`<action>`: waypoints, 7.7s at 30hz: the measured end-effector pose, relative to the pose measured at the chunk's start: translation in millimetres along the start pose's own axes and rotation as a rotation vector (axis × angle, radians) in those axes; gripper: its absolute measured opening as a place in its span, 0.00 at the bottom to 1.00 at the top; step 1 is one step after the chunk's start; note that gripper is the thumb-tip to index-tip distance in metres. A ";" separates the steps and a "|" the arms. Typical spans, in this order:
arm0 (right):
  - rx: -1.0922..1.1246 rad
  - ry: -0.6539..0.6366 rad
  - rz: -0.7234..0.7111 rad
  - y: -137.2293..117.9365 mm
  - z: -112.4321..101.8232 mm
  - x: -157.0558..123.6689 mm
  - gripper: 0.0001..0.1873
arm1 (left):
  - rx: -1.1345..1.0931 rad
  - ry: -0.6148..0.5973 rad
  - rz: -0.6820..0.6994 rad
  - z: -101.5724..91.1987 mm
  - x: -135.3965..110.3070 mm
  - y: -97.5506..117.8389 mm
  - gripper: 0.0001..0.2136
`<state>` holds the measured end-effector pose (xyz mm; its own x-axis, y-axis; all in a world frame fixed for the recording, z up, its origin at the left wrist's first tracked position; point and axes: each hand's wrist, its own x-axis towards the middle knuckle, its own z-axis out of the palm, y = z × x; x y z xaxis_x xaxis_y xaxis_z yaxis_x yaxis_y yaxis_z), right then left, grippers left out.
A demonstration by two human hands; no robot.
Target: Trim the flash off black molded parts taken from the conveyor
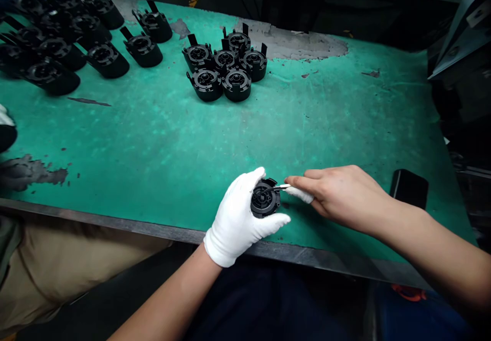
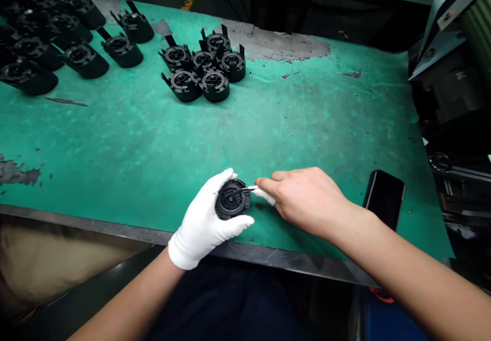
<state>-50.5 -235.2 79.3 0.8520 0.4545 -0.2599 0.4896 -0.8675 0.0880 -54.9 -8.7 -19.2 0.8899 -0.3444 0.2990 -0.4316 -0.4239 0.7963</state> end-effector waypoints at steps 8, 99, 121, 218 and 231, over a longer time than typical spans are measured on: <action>0.377 -0.093 0.028 -24.8 22.3 -31.9 0.23 | 0.007 0.020 0.035 0.9 -1.3 -2.3 0.43; 0.379 0.150 0.345 -66.5 51.2 -68.9 0.21 | -0.027 -0.279 0.022 -19.3 -9.7 8.7 0.38; 0.369 0.068 0.356 -68.6 47.1 -76.6 0.19 | -0.014 -0.206 0.084 -15.0 -12.2 6.5 0.37; 0.616 0.098 0.249 -72.6 63.4 -85.2 0.20 | 0.049 0.013 0.012 14.4 -24.2 20.6 0.39; 0.615 0.046 0.136 -59.0 57.3 -75.1 0.19 | 0.049 -0.044 0.072 9.7 -19.7 16.1 0.41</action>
<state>-154.0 -229.7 38.5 0.9130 0.3283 -0.2422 0.1919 -0.8695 -0.4552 -80.8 -16.8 -17.4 0.8496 -0.4115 0.3301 -0.5017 -0.4371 0.7465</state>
